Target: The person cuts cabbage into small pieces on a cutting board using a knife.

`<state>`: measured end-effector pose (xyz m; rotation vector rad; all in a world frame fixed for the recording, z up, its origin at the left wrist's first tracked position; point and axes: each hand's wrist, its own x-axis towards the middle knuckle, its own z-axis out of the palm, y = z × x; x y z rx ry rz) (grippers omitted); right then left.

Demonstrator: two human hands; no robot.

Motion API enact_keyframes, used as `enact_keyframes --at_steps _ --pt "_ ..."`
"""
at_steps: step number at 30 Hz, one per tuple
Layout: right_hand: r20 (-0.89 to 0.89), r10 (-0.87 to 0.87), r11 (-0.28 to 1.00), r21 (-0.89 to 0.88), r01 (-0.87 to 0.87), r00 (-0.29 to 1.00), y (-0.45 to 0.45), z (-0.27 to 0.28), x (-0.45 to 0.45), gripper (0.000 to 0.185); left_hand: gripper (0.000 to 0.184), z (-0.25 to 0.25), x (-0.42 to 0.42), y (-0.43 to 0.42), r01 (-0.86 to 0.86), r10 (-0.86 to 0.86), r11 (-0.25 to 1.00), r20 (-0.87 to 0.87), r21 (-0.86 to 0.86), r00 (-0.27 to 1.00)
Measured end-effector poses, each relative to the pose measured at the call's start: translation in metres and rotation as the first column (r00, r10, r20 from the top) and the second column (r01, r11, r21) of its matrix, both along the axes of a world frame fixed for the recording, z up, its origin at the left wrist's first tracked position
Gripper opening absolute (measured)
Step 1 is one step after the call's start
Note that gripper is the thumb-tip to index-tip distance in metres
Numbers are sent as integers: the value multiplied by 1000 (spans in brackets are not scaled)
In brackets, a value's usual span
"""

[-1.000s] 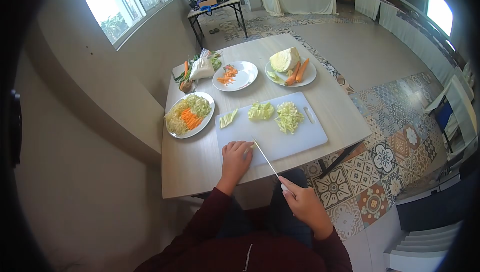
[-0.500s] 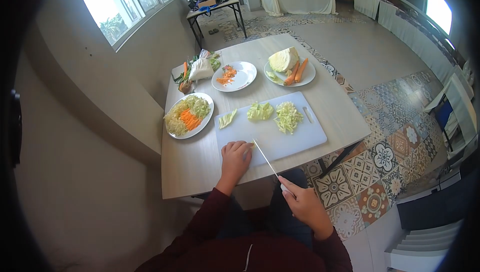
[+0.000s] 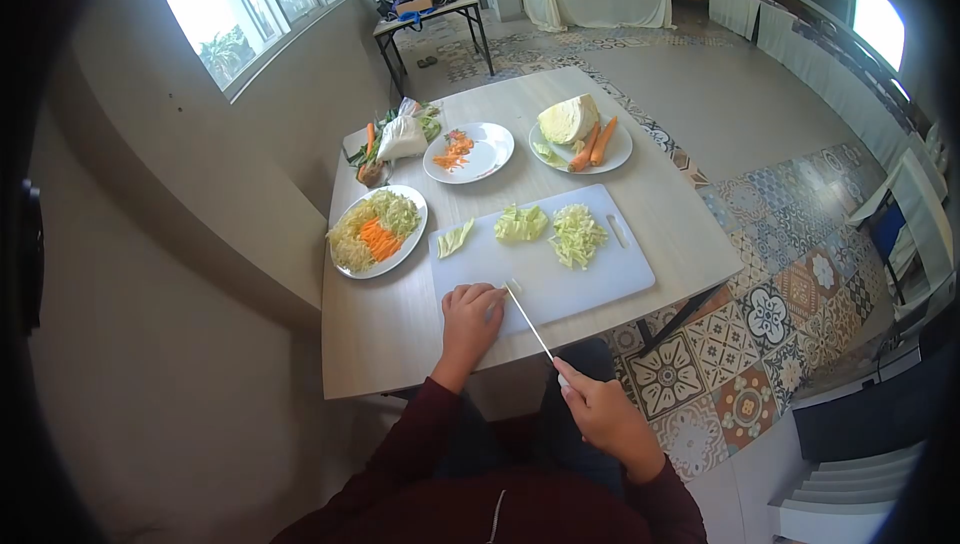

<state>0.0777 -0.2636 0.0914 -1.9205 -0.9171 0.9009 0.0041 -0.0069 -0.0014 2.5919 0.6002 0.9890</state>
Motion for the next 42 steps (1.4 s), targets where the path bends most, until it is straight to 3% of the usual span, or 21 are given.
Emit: enact_keyframes --at_steps 6,27,30,42 --pt "-83 -10 999 -52 6 997 4 10 0 45 18 0 1 0 0 1 1000 16 -10 1000" --pt "-32 -10 1000 11 10 999 45 -3 4 44 19 2 1 -2 -6 6 1000 13 -5 1000" --pt "120 -6 996 89 -4 993 40 -16 -1 43 18 2 1 -1 -12 12 1000 15 -8 1000" --pt "54 -32 999 -17 33 998 2 11 -14 43 14 2 0 -1 -5 6 1000 19 -17 1000"
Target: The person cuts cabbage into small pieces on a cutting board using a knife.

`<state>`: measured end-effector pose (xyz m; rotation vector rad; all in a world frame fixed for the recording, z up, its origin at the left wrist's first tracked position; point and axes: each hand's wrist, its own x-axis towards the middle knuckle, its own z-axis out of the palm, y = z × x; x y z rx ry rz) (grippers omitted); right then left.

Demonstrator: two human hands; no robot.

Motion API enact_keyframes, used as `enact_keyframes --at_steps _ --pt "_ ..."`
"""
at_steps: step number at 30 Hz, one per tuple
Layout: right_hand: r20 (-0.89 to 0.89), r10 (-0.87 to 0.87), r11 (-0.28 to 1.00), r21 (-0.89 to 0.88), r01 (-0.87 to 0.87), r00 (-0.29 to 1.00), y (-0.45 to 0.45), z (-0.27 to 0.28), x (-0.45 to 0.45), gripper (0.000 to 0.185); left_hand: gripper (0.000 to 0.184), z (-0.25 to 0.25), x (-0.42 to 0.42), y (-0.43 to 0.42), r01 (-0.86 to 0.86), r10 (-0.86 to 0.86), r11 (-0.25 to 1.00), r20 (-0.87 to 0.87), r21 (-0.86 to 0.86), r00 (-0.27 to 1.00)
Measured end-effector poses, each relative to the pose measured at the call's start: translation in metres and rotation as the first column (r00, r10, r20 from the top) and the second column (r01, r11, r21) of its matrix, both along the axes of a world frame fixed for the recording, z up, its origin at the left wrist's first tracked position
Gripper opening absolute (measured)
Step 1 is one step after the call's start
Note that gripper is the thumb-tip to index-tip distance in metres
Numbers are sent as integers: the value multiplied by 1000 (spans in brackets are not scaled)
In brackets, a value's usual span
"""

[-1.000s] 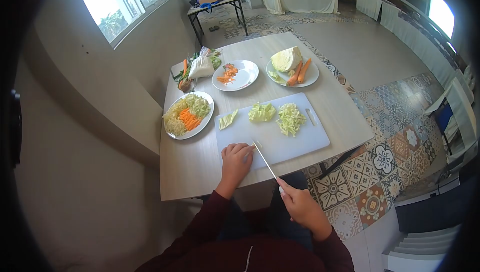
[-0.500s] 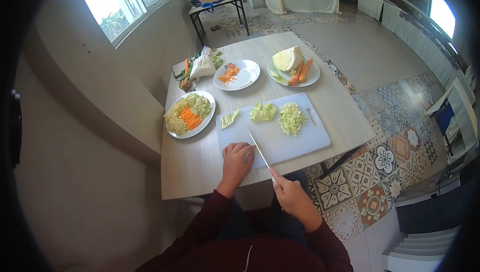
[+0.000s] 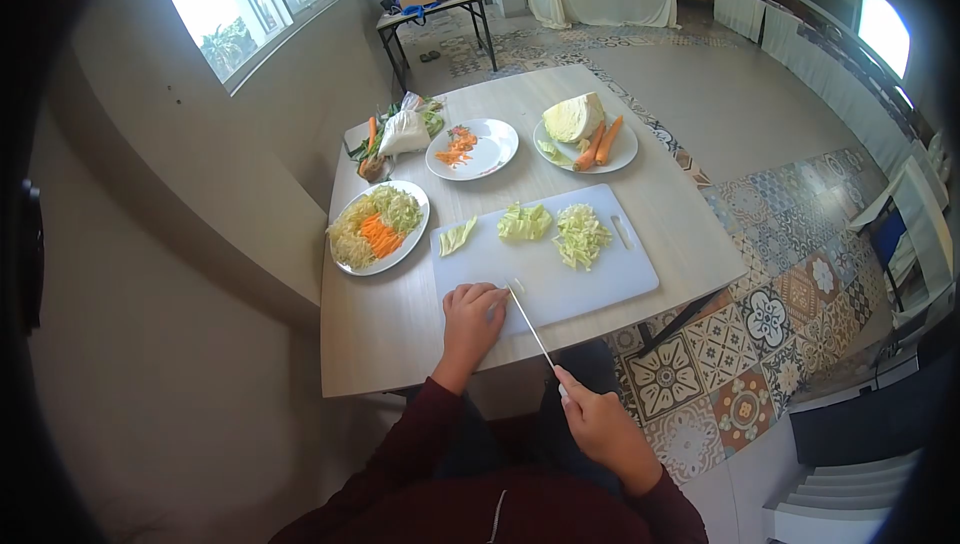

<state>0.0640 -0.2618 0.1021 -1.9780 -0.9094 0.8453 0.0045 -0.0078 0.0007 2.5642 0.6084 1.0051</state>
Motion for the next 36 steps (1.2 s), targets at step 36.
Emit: enact_keyframes --at_steps 36 --pt "-90 -11 999 48 15 996 7 -10 0 43 18 -2 1 1 -6 9 998 -54 58 999"
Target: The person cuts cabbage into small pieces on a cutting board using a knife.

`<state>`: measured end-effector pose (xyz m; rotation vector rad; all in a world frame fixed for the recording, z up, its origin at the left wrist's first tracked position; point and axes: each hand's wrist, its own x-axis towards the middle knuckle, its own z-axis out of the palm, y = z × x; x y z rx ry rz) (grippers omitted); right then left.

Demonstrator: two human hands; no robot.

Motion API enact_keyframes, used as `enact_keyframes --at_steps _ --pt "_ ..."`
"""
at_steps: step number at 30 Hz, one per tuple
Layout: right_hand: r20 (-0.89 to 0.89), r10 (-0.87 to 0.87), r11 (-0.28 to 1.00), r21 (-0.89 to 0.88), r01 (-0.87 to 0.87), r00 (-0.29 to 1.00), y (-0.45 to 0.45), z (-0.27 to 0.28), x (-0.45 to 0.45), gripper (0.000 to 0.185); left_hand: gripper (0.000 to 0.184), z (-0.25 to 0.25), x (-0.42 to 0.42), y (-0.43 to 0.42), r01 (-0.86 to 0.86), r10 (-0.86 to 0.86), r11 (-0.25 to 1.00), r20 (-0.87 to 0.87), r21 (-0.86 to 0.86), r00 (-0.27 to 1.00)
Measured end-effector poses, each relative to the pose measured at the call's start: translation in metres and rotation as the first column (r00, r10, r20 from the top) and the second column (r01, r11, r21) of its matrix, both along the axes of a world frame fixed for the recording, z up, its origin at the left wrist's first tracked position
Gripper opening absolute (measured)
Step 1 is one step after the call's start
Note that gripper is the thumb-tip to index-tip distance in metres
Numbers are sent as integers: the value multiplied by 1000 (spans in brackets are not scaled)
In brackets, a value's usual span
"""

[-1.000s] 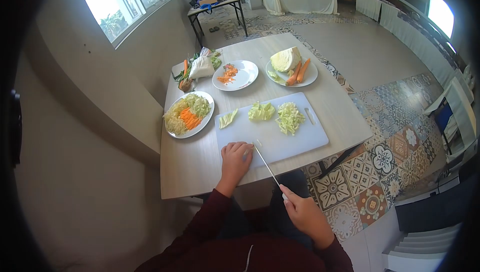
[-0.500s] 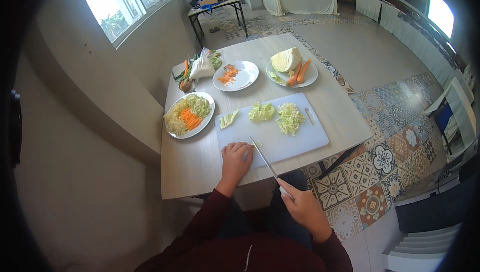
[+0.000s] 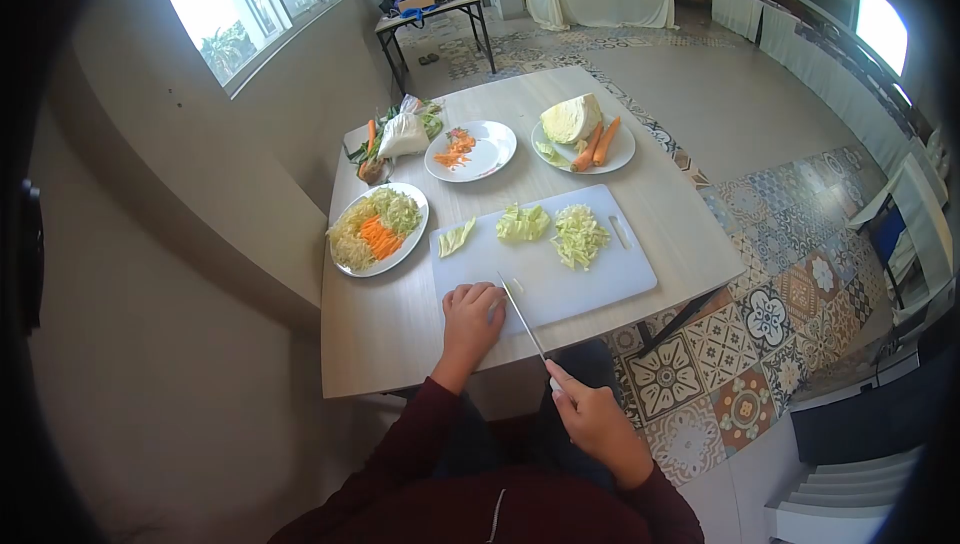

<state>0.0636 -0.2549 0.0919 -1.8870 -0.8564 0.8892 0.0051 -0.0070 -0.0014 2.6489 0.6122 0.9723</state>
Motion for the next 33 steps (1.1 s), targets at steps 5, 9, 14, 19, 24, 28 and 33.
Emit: enact_keyframes --at_steps 5,9,14,19,24,28,33 --pt "-17 8 1000 -9 -9 1000 1 1 -1 45 17 -1 1 -1 -5 5 1000 5 -3 1000" --pt "-52 12 999 -30 -14 999 -1 3 0 46 17 -1 0 0 -5 5 1000 -1 -16 1000" --pt "-119 12 997 -69 -20 993 -12 7 1 46 17 -1 0 0 -2 2 1000 5 -20 1000" --pt "-134 4 995 -102 -17 991 -14 11 1 47 16 -2 0 0 1 -1 1000 13 -20 1000" --pt "-65 -13 998 -61 9 998 1 8 -3 47 16 1 1 -2 1 -1 1000 10 -15 1000" --pt "-71 -5 998 -60 1 997 18 3 6 45 16 0 1 -1 1 -1 1000 11 -13 1000" --pt "-14 13 1000 -12 -14 1000 39 -1 12 44 16 0 1 -2 -5 4 1000 20 7 1000"
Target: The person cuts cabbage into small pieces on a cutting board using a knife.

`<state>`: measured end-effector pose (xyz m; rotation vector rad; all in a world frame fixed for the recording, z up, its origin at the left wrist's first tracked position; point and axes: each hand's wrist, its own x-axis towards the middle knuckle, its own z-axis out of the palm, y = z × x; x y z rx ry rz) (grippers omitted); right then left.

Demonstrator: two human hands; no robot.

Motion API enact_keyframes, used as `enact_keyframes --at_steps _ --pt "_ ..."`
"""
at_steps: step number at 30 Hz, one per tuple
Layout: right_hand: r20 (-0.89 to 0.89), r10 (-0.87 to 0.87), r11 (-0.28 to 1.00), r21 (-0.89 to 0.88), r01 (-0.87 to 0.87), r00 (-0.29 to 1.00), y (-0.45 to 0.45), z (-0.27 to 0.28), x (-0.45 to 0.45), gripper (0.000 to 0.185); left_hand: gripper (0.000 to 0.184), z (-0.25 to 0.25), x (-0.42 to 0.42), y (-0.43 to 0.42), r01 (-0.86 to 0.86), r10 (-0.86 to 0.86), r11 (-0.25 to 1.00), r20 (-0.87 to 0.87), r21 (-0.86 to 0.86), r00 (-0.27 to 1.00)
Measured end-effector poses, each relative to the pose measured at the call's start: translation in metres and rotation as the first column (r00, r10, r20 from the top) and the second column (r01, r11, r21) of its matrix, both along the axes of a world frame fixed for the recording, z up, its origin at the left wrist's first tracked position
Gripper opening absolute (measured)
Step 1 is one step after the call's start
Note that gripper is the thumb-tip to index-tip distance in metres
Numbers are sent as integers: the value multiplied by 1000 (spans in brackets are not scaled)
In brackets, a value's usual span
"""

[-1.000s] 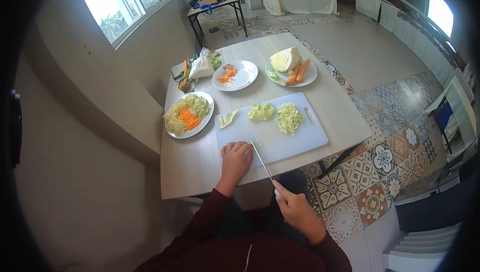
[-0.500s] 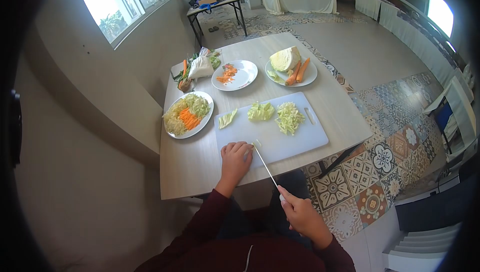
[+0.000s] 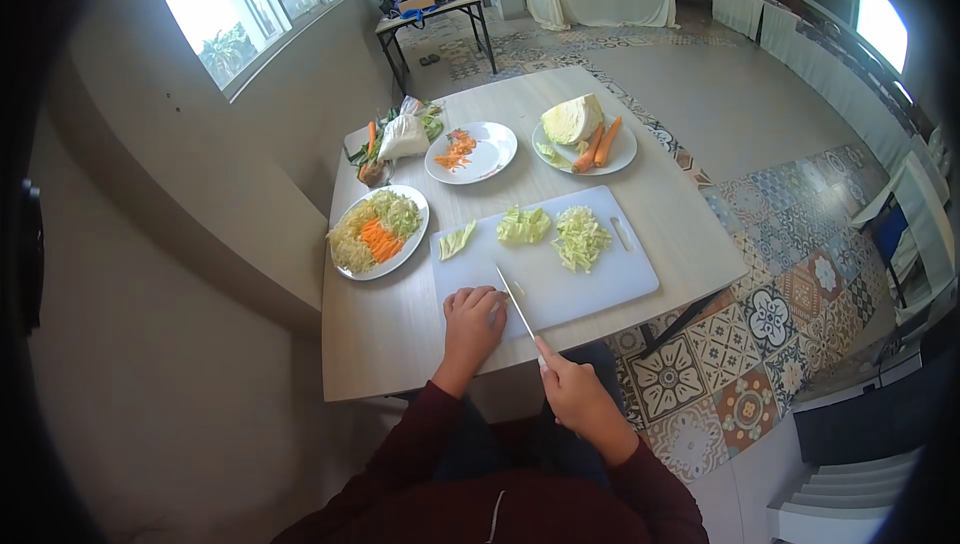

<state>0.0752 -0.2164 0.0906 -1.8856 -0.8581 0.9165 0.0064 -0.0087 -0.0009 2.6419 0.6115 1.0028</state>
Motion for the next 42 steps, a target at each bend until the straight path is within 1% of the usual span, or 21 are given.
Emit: enact_keyframes --at_steps 9,12,15,18,27,30,33,36,39,42 --pt "85 10 999 35 -13 996 -21 -3 -9 43 15 0 0 0 -7 7 1000 -5 -13 1000" --pt "73 15 1000 16 -17 997 -32 0 -13 44 15 0 0 0 -4 4 1000 -2 -19 1000" --pt "-20 4 998 -58 -6 1000 -43 13 -15 45 16 0 -1 0 -1 1 1000 -3 -25 1000" --pt "-51 12 996 -84 -16 999 -55 10 -13 46 17 -1 -1 0 -2 2 1000 1 -28 1000" --pt "-50 -32 997 -75 28 998 -47 10 -14 44 19 -2 -1 1 15 -14 1000 12 -24 1000" --pt "126 -20 1000 -11 22 992 -38 -4 -13 44 19 -2 -2 1 19 -19 1000 2 -22 1000" --pt "260 -30 999 19 26 965 -33 -9 -15 44 19 -2 -2 2 25 -25 1000 9 -17 1000" --pt "292 -41 998 48 28 955 -34 -14 -12 44 19 -3 -2 3 23 -23 1000 12 -16 1000" --pt "374 -64 990 140 12 925 -37 -27 -7 44 21 -4 -2 2 25 -24 999 10 -32 1000" --pt "281 -78 995 86 56 957 -38 -17 -7 43 22 -4 -2 2 23 -22 999 14 -43 1000"
